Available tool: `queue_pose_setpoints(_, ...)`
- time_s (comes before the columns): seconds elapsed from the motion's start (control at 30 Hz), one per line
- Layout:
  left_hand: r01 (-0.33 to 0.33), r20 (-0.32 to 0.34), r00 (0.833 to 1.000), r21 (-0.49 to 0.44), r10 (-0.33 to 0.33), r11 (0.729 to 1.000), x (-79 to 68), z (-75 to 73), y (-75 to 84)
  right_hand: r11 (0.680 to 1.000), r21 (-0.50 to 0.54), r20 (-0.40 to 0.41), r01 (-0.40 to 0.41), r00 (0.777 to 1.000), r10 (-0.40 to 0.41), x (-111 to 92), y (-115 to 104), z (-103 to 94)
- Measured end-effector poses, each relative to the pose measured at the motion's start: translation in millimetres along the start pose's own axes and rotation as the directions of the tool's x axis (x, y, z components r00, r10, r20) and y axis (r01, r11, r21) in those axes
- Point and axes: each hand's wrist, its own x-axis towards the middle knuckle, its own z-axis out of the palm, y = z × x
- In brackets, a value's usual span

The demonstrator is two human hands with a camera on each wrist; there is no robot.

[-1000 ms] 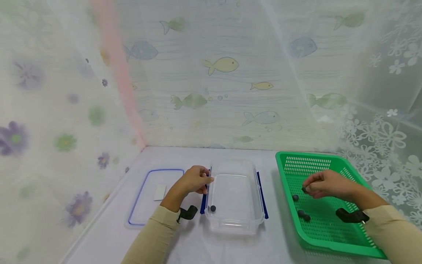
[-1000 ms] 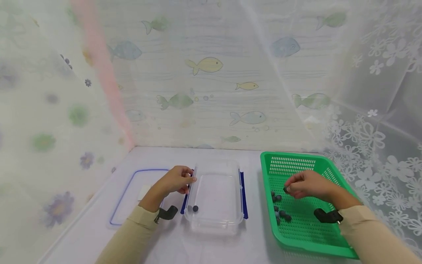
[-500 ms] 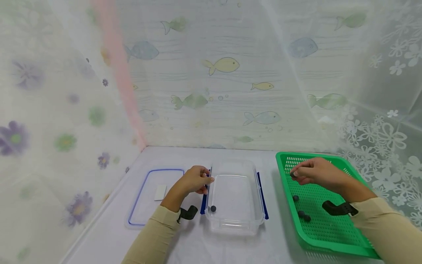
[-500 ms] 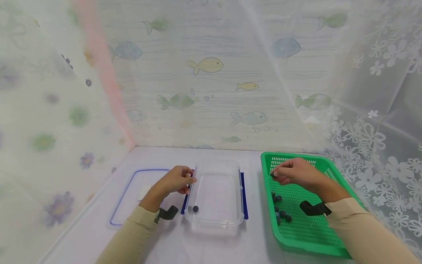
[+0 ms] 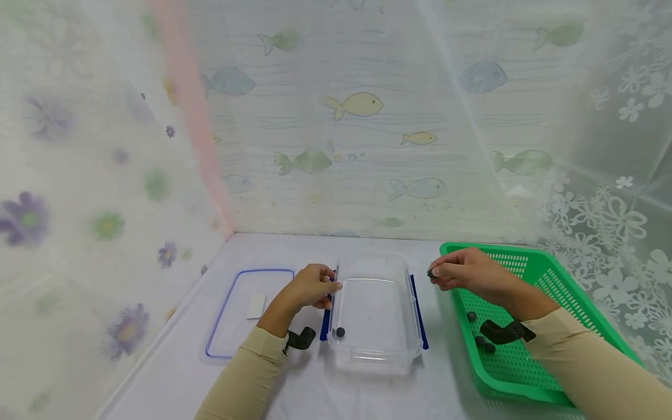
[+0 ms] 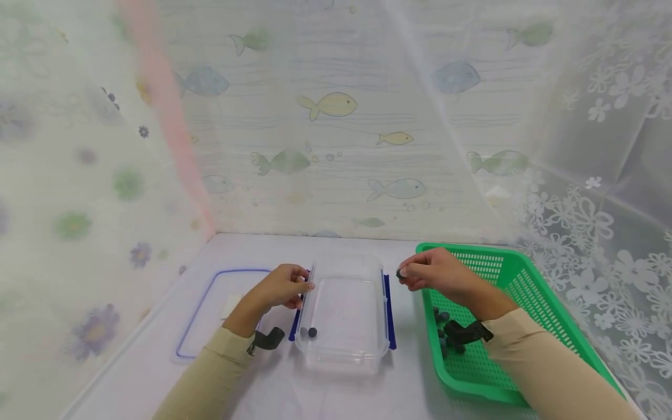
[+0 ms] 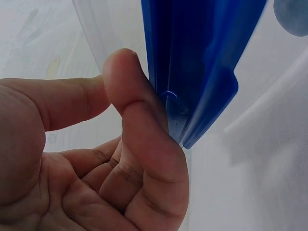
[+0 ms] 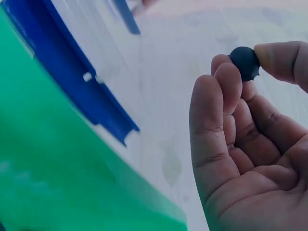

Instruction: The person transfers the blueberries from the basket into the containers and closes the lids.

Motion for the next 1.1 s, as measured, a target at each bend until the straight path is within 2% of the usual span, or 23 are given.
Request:
queue_pose_setpoints(0.23, 0.002, -0.002, 1.000, 0.000, -0.002, 1.000, -0.1, 0.1, 0.4, 0.999, -0.044, 0.027, 0.022, 0.999, -0.021, 10, -5, 21.1)
queue_pose_setpoints(0.47, -0.009, 0.000, 1.000, -0.002, 0.009, 1.000, 0.0, -0.3, 0.9, 0.999, 0.029, 0.109, 0.025, 0.994, -0.028, 19, -9, 34.9)
queue_pose_setpoints(0.6, -0.011, 0.002, 1.000, -0.003, 0.011, 1.000, 0.9, -0.9, 0.5, 0.997, 0.082, 0.141, 0.013, 0.990, -0.025, 22, -10, 38.1)
queue_pose_setpoints(0.83, -0.002, 0.001, 1.000, 0.002, 0.002, 1.000, 1.2, -1.2, -0.1, 0.988, 0.151, 0.149, -0.022, 0.989, -0.001, 26, -10, 40.5)
queue_pose_setpoints(1.1, -0.006, -0.005, 1.000, 0.006, 0.006, 1.000, 1.0, 0.3, -1.9, 0.985, 0.161, 0.169, -0.065, 0.985, 0.037, 27, -6, 43.2)
